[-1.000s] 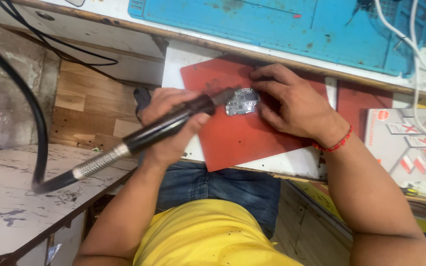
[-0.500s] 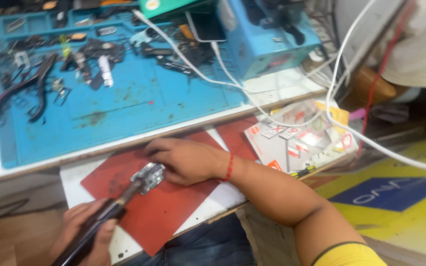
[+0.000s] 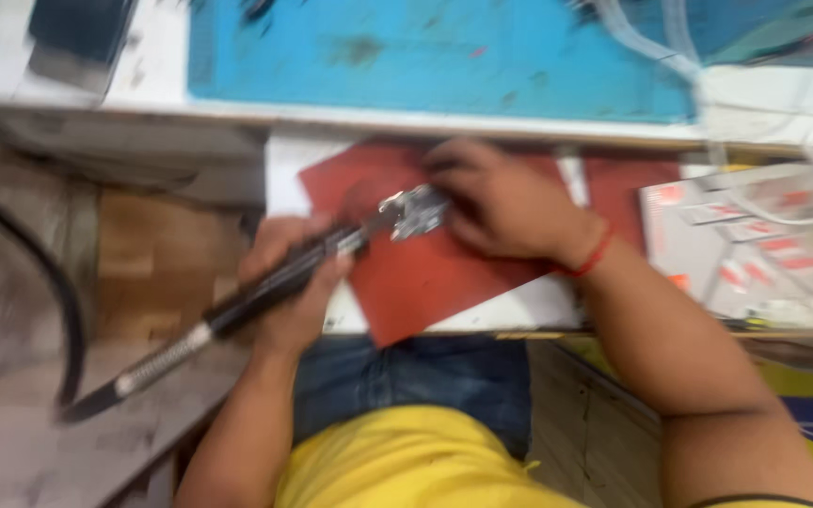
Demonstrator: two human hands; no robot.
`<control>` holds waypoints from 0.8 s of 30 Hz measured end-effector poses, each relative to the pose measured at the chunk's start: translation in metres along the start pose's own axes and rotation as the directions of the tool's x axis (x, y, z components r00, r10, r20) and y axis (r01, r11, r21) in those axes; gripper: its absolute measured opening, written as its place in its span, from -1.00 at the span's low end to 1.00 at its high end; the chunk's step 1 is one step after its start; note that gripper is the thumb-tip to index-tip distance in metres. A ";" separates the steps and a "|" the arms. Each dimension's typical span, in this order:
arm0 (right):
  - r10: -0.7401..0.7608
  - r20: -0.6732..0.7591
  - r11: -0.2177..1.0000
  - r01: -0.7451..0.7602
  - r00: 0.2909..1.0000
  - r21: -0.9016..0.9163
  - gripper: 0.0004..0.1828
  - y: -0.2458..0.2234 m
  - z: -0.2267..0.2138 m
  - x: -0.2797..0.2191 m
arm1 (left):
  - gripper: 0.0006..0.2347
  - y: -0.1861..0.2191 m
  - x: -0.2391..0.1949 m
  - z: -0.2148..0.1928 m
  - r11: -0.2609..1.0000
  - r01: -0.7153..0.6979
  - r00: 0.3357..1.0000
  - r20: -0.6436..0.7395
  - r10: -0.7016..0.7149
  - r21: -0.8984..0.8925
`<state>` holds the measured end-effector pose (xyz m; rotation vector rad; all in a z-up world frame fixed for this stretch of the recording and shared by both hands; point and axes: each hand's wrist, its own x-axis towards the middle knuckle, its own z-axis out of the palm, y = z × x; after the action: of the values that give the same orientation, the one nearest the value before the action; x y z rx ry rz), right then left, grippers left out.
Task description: The person uses a hot air rework station to heat a small circuit board placed on a red mat. They hold the board steady with one hand while directing the hot air nozzle with the other, repeatedly moving the tool over the components.
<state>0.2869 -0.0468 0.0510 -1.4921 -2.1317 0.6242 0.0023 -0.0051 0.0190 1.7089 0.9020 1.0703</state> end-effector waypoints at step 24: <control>-0.082 0.007 0.997 0.082 0.997 -0.010 -0.57 -0.005 -0.001 0.002 | -0.71 -0.001 0.003 0.003 0.988 -0.118 0.993 -0.019 0.116 -0.098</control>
<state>0.2833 -0.0463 0.0552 -1.4015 -2.1919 0.5904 0.0057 -0.0033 0.0181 1.6906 0.7520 1.1857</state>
